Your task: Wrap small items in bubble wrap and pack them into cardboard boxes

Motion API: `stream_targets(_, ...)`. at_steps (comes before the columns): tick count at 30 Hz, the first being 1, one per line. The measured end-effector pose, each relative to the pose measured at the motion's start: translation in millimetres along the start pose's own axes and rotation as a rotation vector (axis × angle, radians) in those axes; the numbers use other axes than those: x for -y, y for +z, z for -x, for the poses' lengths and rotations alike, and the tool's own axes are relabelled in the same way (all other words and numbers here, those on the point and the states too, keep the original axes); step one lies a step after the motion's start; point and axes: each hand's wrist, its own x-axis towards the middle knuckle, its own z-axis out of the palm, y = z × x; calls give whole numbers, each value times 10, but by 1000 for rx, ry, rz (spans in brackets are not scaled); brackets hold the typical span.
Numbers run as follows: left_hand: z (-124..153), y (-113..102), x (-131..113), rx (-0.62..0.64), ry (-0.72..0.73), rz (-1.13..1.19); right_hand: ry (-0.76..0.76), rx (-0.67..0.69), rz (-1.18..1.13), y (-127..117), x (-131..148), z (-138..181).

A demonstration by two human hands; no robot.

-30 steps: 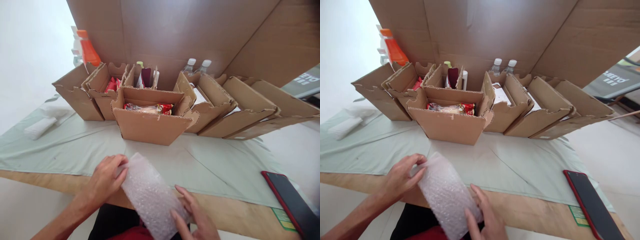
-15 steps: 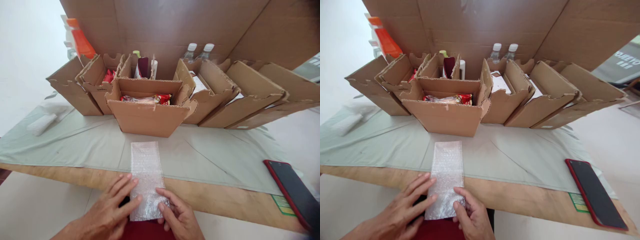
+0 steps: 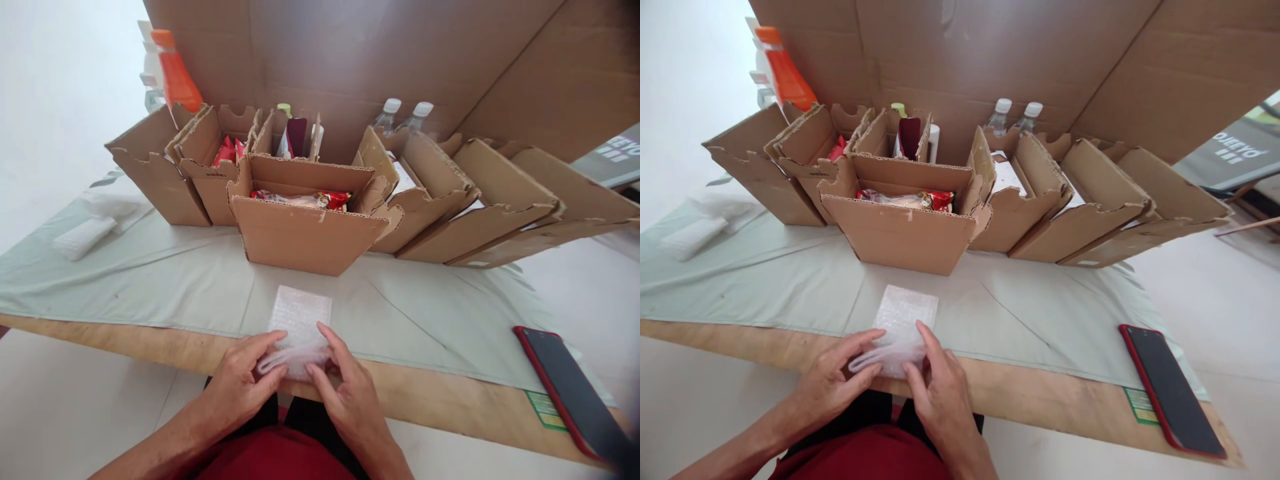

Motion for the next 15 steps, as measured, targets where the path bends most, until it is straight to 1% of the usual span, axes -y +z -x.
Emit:
stream_targets(4, -41, 9, 35, -49, -70, 3, 31, -63, 48, 141, 26, -147)
stream_targets(8, -113, 83, 107, -89, -79, -99, 4, -80, 81, 124, 34, -123)
stream_targets(10, -138, 135, 135, -109, -63, -180, -83, -113, 137, 73, 34, -78)
stream_targets(13, -151, 187, 157, -118, -47, -264, -296, -263, 327, -42, 60, 21)
stream_targets(14, -153, 196, 160, -117, -42, -281, -360, -293, 392, -79, 80, 51)
stream_targets(15, -156, 200, 162, -112, -37, -291, -417, -286, 444, -108, 103, 73)
